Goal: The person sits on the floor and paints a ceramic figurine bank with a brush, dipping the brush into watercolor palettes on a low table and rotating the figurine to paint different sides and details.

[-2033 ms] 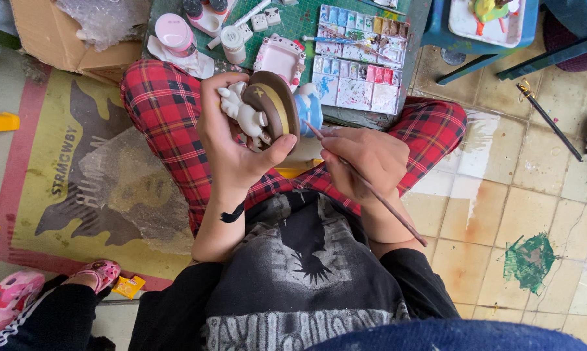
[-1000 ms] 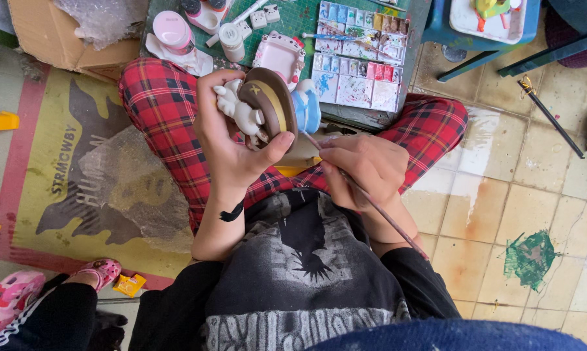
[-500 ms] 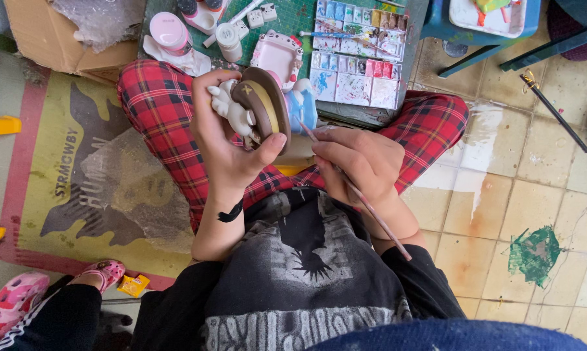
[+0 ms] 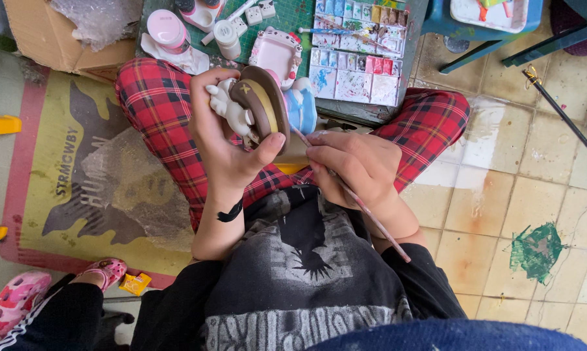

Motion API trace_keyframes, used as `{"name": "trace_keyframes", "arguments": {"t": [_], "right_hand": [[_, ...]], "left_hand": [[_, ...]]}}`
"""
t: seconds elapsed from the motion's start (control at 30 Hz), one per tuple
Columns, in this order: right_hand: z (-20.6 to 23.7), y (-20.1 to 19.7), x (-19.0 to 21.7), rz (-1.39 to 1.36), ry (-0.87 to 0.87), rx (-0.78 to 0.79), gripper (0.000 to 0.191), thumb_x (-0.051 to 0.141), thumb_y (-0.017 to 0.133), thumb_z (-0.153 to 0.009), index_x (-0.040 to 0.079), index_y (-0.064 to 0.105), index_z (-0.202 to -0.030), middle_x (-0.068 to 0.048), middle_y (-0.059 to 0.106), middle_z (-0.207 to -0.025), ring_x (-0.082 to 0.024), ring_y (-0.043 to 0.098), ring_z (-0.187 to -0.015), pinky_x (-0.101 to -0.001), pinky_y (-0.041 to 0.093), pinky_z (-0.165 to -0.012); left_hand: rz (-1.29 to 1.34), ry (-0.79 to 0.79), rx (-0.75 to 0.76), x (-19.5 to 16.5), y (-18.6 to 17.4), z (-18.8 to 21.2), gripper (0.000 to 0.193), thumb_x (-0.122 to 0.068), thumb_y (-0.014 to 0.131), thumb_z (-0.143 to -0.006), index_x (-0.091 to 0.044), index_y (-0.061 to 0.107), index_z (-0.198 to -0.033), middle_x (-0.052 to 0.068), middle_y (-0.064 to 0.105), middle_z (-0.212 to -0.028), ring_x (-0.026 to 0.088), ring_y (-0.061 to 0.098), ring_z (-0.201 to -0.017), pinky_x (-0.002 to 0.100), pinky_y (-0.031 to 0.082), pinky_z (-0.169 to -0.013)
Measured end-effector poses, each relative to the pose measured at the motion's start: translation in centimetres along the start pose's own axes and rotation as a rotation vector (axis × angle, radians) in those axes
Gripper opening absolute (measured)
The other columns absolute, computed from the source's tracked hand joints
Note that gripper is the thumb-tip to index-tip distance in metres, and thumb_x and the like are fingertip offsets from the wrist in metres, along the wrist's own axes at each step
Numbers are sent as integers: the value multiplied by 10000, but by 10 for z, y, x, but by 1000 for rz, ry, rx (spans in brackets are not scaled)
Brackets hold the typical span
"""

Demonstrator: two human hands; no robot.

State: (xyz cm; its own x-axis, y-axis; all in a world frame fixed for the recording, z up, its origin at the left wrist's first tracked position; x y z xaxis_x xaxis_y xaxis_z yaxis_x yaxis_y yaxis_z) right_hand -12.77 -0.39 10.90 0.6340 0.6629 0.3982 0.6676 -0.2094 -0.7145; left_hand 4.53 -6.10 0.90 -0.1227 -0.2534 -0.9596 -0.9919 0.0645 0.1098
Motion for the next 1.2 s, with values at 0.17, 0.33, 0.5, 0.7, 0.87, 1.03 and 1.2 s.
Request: {"name": "trace_keyframes", "arguments": {"t": [0.17,0.33,0.5,0.7,0.87,1.03,1.2], "right_hand": [[1,1,0,-16,-9,10,239,17,790,-892,48,654,-1087,-100,731,-1038,-234,748,-865,-337,579,-683],[0,2,2,-33,-11,17,240,17,788,-895,51,652,-1090,-91,730,-1038,-227,749,-867,-335,585,-691],[-1,2,2,-26,-2,49,250,14,783,-886,57,654,-1096,-79,725,-1039,-229,746,-869,-337,588,-702],[4,4,1,-35,-9,50,233,23,776,-902,56,649,-1094,-82,728,-1029,-229,747,-858,-337,589,-696],[10,-4,-3,-86,-47,-60,210,25,757,-909,40,639,-1083,-118,730,-983,-248,739,-813,-353,586,-668],[10,-3,-4,-59,-42,-58,236,31,777,-922,44,633,-1109,-127,737,-1030,-255,747,-844,-354,591,-690],[5,2,-1,-18,-8,8,273,23,806,-892,53,647,-1111,-105,735,-1047,-239,740,-831,-346,568,-669]], "left_hand": [[11,0,0,0,0,0,809,-503,889,-887,-40,442,-1378,74,607,-1215,131,652,-1048,264,620,-919],[14,-3,-4,-1,1,0,809,-518,880,-891,-38,441,-1372,76,604,-1212,134,661,-1043,264,630,-902],[-17,9,-6,-1,0,-1,808,-554,857,-893,-39,447,-1361,72,628,-1179,131,685,-1012,258,634,-872],[-46,26,-27,1,-1,-2,809,-587,837,-899,-40,458,-1359,73,635,-1172,133,681,-1013,261,619,-881],[-47,30,-35,2,-2,-1,804,-590,830,-906,-42,462,-1363,74,632,-1184,138,673,-1028,268,610,-905],[-53,27,-31,2,-2,-1,805,-581,841,-901,-41,464,-1365,74,628,-1184,139,668,-1028,269,608,-911],[-38,12,-24,2,-1,-1,813,-577,845,-897,-38,456,-1365,74,633,-1180,141,674,-1016,268,613,-898]]}}
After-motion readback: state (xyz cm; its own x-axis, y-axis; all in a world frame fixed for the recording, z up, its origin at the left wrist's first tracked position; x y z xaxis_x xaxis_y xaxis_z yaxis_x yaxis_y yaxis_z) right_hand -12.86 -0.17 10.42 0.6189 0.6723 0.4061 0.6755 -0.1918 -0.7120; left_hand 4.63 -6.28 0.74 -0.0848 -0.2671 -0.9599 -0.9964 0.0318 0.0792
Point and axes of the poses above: each hand's wrist, its own z-axis away from the middle knuckle, its own y-axis out of the palm, x = y × z, the point moved 7 cm from there along -z, towards the middle knuckle
